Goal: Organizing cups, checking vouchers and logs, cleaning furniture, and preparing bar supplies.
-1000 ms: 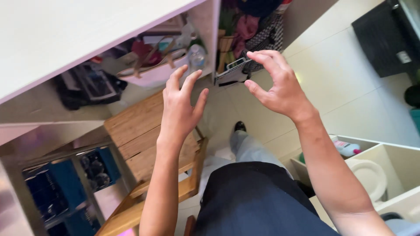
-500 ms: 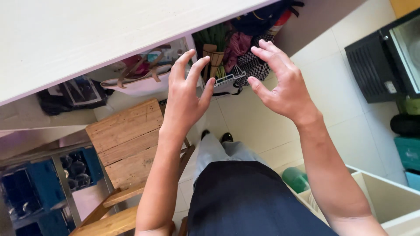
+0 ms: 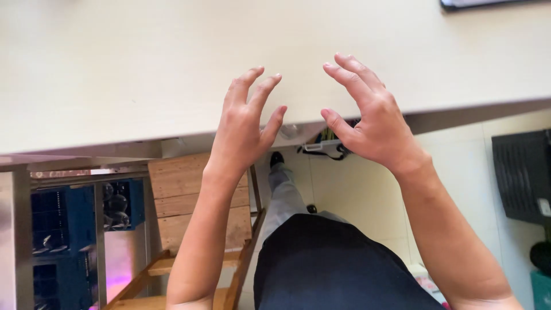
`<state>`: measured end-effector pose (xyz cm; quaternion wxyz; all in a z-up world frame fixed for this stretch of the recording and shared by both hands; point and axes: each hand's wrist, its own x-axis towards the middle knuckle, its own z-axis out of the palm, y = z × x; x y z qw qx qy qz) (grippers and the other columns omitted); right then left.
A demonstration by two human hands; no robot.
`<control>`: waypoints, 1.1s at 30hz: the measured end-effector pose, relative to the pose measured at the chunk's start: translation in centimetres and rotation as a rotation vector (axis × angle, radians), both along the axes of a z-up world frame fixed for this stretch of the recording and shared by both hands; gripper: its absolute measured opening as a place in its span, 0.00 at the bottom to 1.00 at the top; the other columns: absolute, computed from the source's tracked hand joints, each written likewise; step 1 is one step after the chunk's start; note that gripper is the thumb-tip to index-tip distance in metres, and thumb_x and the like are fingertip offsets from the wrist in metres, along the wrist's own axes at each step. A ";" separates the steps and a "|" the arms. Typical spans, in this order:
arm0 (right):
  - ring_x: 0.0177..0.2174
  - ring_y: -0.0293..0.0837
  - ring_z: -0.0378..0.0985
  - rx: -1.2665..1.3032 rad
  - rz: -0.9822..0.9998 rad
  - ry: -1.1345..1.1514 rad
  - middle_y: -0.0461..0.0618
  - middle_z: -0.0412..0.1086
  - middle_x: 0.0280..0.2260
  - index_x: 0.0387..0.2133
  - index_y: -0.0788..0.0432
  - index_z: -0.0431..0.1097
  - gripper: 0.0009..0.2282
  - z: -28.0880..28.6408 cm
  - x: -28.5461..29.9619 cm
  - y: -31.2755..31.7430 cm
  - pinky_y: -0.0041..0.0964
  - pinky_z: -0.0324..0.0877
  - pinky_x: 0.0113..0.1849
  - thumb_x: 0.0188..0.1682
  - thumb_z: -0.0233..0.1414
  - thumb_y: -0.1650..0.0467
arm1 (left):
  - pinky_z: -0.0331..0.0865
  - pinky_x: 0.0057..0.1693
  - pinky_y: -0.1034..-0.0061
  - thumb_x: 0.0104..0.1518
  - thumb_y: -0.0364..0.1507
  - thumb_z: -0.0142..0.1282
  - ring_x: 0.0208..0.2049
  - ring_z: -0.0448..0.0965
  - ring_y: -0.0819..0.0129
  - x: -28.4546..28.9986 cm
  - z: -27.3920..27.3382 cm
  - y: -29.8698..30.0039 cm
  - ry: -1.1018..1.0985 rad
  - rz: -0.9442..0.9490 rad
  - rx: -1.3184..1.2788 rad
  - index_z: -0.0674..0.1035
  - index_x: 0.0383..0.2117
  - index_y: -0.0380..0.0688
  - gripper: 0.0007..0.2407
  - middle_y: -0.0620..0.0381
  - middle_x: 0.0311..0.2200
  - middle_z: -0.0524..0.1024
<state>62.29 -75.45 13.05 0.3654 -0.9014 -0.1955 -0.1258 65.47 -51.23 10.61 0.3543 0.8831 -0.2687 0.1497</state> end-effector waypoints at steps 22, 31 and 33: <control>0.72 0.57 0.53 0.123 -0.231 -0.059 0.61 0.50 0.72 0.73 0.63 0.42 0.35 -5.7 29.0 8.5 0.51 0.54 0.73 0.57 0.59 0.74 | 0.69 0.68 0.57 0.62 0.24 0.59 0.68 0.63 0.46 24.6 -2.1 11.1 0.129 0.275 -0.250 0.58 0.68 0.40 0.29 0.37 0.66 0.55; 0.73 0.59 0.50 0.208 -0.328 -0.080 0.61 0.43 0.73 0.73 0.58 0.34 0.40 -7.1 35.5 8.4 0.53 0.52 0.71 0.57 0.60 0.76 | 0.61 0.71 0.53 0.63 0.25 0.59 0.70 0.60 0.44 31.4 -2.6 9.7 0.041 0.348 -0.344 0.53 0.69 0.39 0.31 0.37 0.66 0.56; 0.73 0.60 0.50 0.213 -0.330 -0.113 0.62 0.42 0.73 0.73 0.57 0.32 0.42 -7.5 36.6 8.4 0.52 0.51 0.71 0.57 0.61 0.77 | 0.60 0.73 0.56 0.63 0.26 0.58 0.67 0.64 0.44 32.7 -2.8 9.3 0.069 0.353 -0.356 0.50 0.69 0.32 0.32 0.33 0.65 0.56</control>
